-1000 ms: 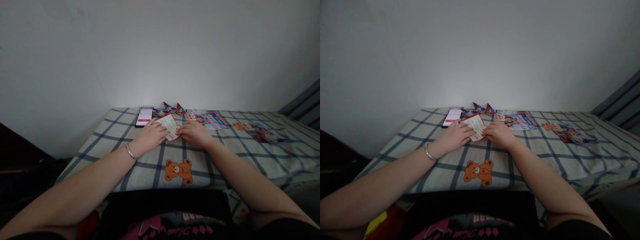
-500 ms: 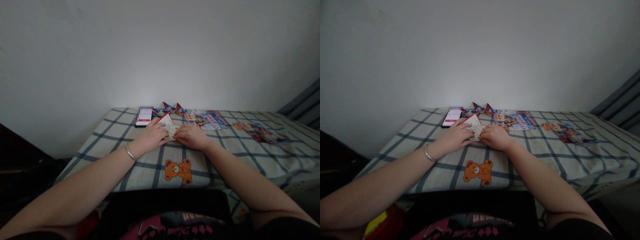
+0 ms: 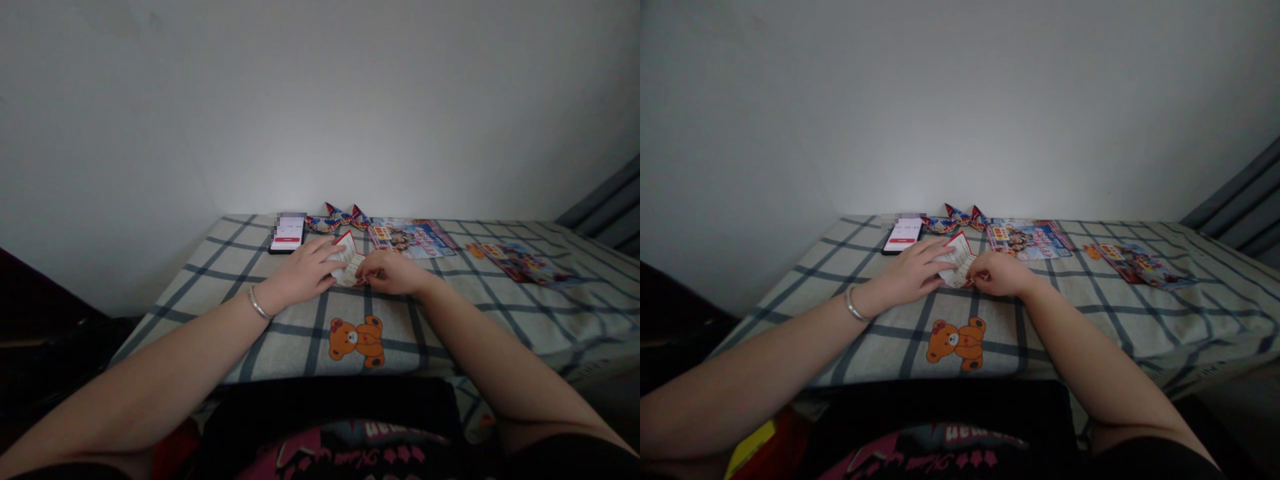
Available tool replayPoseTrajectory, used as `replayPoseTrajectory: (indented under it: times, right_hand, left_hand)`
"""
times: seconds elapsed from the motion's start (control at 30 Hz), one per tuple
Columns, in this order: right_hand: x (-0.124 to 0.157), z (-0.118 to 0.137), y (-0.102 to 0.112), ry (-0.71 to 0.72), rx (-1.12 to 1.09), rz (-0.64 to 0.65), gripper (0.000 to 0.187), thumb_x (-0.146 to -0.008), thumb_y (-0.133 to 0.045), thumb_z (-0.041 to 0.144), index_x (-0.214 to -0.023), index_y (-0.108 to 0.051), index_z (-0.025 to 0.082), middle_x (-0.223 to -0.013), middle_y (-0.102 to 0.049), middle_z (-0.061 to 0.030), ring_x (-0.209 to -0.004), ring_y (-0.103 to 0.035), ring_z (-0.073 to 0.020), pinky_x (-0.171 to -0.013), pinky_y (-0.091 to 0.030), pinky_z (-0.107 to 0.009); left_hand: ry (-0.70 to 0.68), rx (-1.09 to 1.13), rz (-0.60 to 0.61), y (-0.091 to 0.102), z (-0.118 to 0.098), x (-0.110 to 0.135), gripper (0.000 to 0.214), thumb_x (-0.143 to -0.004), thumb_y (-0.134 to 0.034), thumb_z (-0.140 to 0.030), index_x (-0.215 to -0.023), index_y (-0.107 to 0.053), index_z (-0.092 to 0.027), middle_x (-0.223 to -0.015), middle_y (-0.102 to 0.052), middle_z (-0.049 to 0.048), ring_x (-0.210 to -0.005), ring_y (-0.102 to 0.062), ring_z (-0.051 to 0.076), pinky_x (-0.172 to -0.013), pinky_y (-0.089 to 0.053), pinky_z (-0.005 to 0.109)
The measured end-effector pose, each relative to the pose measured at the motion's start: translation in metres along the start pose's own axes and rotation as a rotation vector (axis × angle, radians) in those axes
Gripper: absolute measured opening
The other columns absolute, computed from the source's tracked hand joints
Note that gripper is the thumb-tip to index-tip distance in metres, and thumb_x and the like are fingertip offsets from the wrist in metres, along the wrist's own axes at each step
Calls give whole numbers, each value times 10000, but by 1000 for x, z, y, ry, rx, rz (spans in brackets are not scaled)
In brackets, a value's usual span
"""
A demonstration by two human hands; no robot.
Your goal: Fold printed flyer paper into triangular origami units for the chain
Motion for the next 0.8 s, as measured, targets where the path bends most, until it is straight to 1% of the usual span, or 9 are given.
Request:
replayPoseTrajectory:
  times: [0.1, 0.2, 0.27, 0.37, 0.43, 0.5, 0.6, 0.8]
  right_hand:
    - [-1, -1, -1, -42, -12, 10, 236, -773, -521, 87, -870, -721, 164, -854, -716, -56, -779, -629, -159, -715, -452, -260]
    - [-2, -5, -3, -189, 19, 0, 203, -822, -503, 148, -814, -703, 182, -788, -703, -29, -716, -609, -147, -668, -423, -245]
    - [-3, -8, -6, -305, 52, -36, 196, -858, -498, 208, -798, -685, 193, -748, -689, -14, -678, -594, -141, -641, -401, -240]
    - [-6, -8, -8, -424, 108, -99, 200, -894, -499, 279, -841, -677, 205, -763, -697, -12, -693, -600, -145, -630, -377, -243]
    - [-8, -5, -10, -475, 157, -104, 217, -914, -492, 310, -868, -680, 211, -796, -710, -20, -698, -605, -149, -616, -364, -248]
    - [-11, -1, -11, -507, 223, -107, 233, -927, -488, 335, -887, -683, 214, -858, -722, -34, -725, -616, -157, -613, -365, -252]
    - [-15, 3, -13, -506, 301, -111, 220, -930, -495, 317, -888, -686, 215, -936, -724, -46, -804, -634, -173, -648, -391, -254]
    - [-17, -5, -17, -499, 345, -130, 213, -928, -520, 314, -879, -696, 203, -947, -716, -58, -871, -642, -196, -719, -430, -275]
  left_hand:
    - [63, 16, -23, 3, 0, -1, 370, -860, -634, -239, -1224, -601, -184, -1427, -469, 137, -1348, -384, 309, -1084, -394, 509]
    - [68, 41, 5, 2, 0, -1, 338, -862, -632, -230, -1195, -604, -185, -1427, -461, 138, -1321, -421, 291, -1067, -411, 497]
    - [70, 51, 5, 2, 1, -1, 299, -864, -632, -231, -1161, -614, -196, -1432, -455, 128, -1313, -431, 286, -1055, -418, 504]
    - [72, 63, -7, 2, 1, -1, 263, -869, -627, -228, -1131, -627, -211, -1424, -459, 113, -1302, -441, 280, -1040, -424, 513]
    - [73, 67, -3, 3, 1, -1, 251, -870, -622, -218, -1121, -637, -212, -1420, -458, 109, -1302, -438, 275, -1043, -422, 504]
    - [76, 72, 6, 4, 1, -2, 245, -870, -621, -214, -1113, -647, -208, -1416, -459, 112, -1302, -435, 274, -1048, -419, 494]
    - [81, 84, 5, 4, 0, -2, 236, -860, -631, -216, -1094, -660, -203, -1406, -462, 119, -1291, -441, 280, -1054, -416, 496]
    - [107, 115, 9, 3, 1, -1, 166, -864, -627, -229, -1016, -681, -190, -1353, -472, 128, -1245, -476, 281, -1021, -448, 498]
Point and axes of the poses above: each hand's wrist, its own x-axis away from the middle knuckle, its own y-axis out of the back of the hand, z = x × y, the point moved 3 cm from there along -x, towards the middle knuckle
